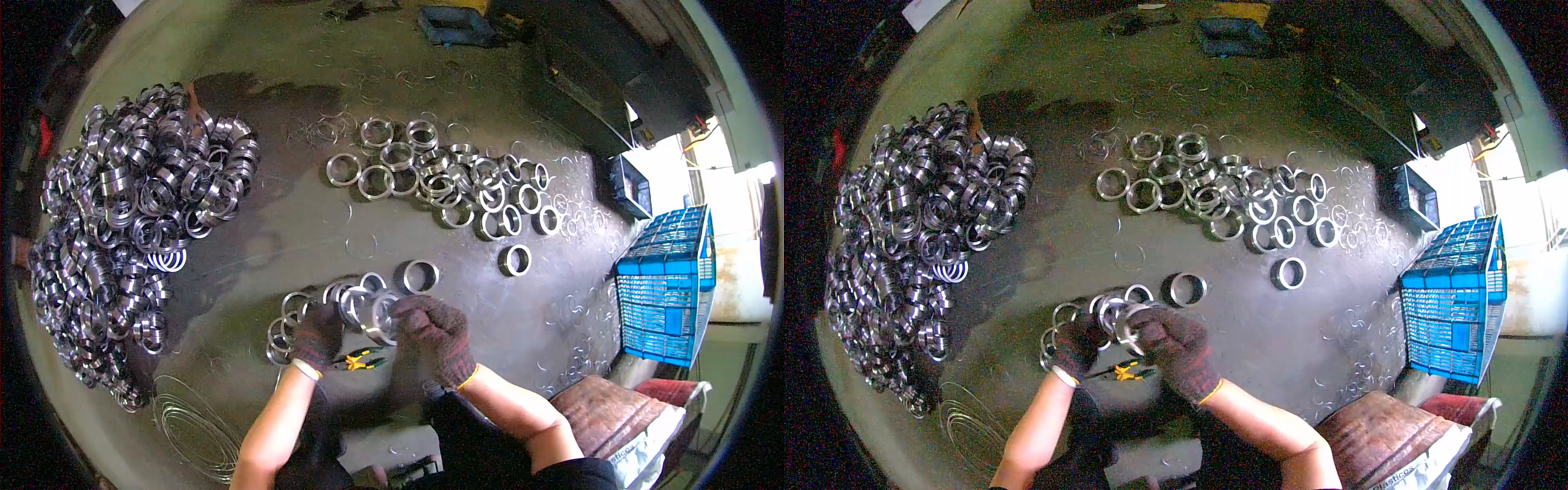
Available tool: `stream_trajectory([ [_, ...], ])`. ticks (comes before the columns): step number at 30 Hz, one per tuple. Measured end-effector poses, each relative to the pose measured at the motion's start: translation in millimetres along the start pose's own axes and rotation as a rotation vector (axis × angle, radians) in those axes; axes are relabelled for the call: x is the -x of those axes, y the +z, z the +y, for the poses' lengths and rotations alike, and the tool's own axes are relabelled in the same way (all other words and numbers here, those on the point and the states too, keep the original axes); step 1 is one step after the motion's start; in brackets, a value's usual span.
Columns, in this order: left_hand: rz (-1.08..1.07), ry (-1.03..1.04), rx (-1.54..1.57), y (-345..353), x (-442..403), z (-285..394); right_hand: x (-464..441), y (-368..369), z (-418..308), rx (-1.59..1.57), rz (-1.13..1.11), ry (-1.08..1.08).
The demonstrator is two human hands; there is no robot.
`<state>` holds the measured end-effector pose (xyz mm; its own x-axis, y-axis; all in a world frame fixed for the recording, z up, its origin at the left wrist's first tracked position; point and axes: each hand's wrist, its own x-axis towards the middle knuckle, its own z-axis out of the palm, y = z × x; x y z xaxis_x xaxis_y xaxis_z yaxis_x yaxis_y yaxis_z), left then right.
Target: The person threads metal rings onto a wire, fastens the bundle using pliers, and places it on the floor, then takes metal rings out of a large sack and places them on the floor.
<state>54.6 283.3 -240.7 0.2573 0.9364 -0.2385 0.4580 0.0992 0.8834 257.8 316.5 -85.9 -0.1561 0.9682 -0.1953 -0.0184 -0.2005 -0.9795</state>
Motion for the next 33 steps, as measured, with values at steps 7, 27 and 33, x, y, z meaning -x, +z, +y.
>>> stream_trajectory([
  [7, 0.0, -0.447, 1.479, 8.8, 2.5, 85.4, -20.1, 7.4, -2.5, -0.017, -0.059, -0.152],
  [27, 0.009, -0.117, 0.544, 4.8, -14.7, 90.7, -57.9, -159.3, 141.3, 1.619, 0.208, -0.269],
  [33, -0.015, -0.168, 0.512, 5.3, -15.5, 85.4, -121.8, -236.2, 116.9, 1.541, 0.575, 0.126],
])
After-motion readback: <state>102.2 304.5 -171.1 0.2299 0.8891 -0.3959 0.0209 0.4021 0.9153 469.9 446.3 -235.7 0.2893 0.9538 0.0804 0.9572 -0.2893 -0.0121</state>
